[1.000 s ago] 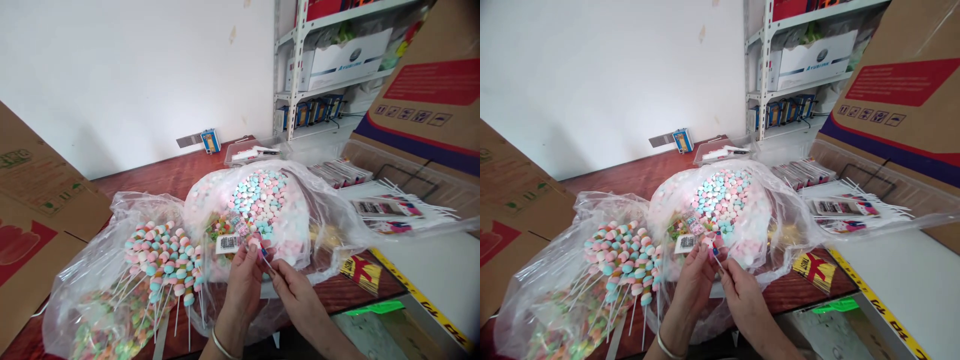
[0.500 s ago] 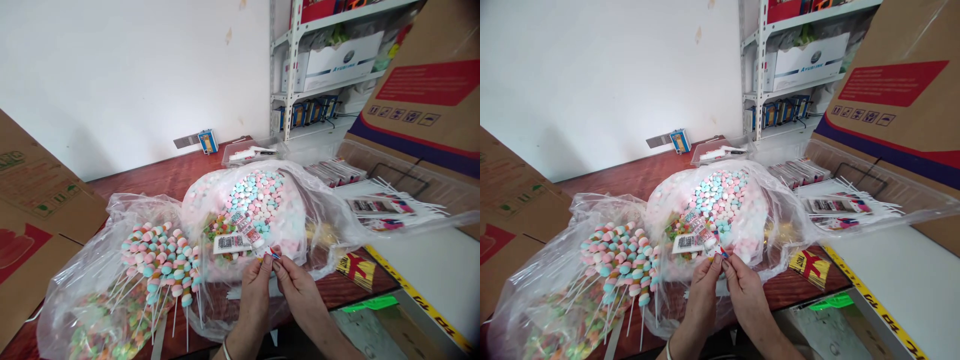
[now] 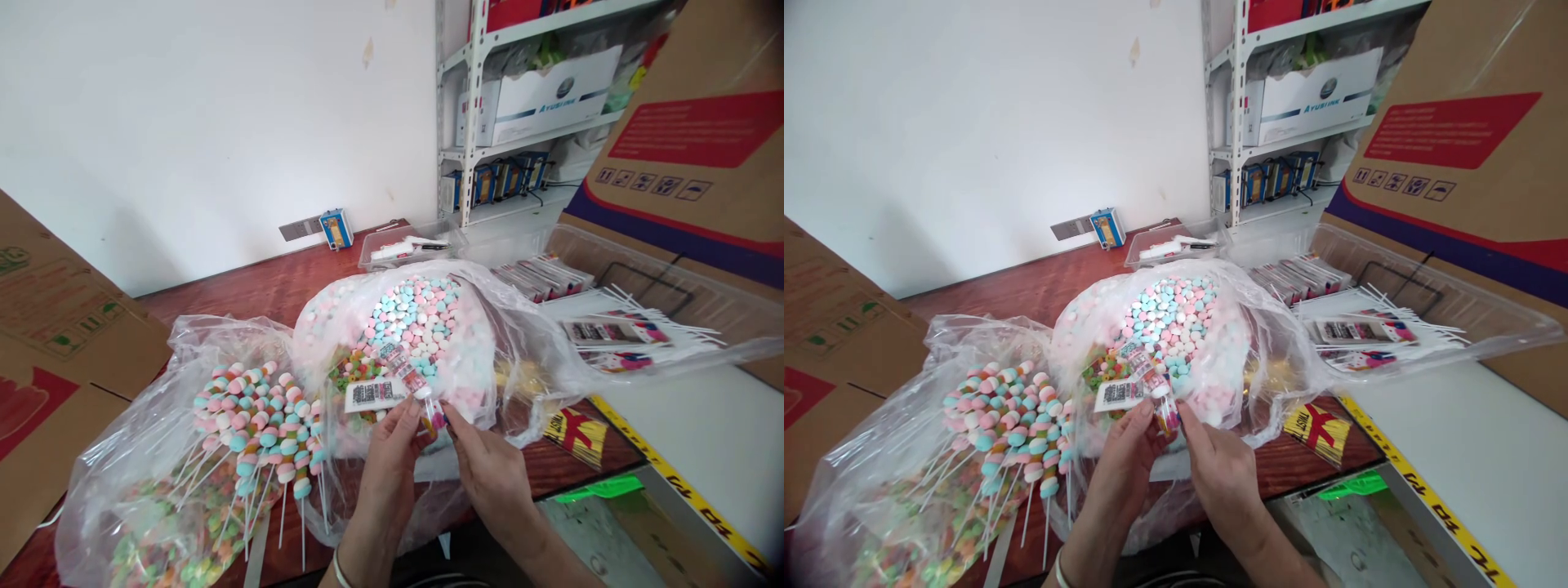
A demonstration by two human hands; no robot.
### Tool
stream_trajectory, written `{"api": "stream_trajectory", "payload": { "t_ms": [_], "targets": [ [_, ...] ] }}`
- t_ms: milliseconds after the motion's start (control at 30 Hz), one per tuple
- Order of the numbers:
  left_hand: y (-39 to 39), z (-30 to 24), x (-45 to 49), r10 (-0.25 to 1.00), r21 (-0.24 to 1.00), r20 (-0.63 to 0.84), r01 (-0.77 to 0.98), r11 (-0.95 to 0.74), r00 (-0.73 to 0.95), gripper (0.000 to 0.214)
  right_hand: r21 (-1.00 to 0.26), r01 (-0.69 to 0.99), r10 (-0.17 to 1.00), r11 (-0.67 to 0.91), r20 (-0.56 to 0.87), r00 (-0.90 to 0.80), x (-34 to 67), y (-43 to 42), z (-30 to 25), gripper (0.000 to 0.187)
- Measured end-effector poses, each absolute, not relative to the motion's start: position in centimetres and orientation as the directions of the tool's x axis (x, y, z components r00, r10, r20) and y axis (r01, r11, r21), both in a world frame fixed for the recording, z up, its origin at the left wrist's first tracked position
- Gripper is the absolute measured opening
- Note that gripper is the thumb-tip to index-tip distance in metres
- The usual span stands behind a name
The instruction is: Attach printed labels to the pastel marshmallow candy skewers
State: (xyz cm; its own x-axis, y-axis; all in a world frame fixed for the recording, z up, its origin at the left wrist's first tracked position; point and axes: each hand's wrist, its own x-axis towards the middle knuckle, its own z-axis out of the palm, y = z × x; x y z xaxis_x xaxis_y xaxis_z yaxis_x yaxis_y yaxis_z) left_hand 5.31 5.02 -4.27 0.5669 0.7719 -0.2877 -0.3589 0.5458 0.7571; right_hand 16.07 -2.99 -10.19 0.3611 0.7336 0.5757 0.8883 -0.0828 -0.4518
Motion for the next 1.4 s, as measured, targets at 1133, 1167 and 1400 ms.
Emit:
{"api": "stream_trajectory", "payload": {
  "t_ms": [1133, 1167, 1400],
  "targets": [
    [7.9, -7.2, 1.7, 0.62, 0.876, -0.159, -0.18, 0.448, 0.768, 0.027, -0.47, -0.835, 0.957, -0.286, -0.175, -0.229, 11.8, -2.2, -6.7, 0.039],
    [7.7, -7.3, 1.6, 0.6, 0.855, -0.163, -0.192, 0.482, 0.783, 0.028, -0.454, -0.83, 0.947, -0.323, -0.154, -0.284, 11.7, -2.2, -6.6, 0.04],
    [8.3, -5.4, 1.7, 0.8, 0.844, -0.107, -0.372, 0.387, 0.59, 0.025, -0.983, -0.157, 0.97, -0.098, -0.13, 0.204, 14.9, -2.1, -6.1, 0.026]
  ]
}}
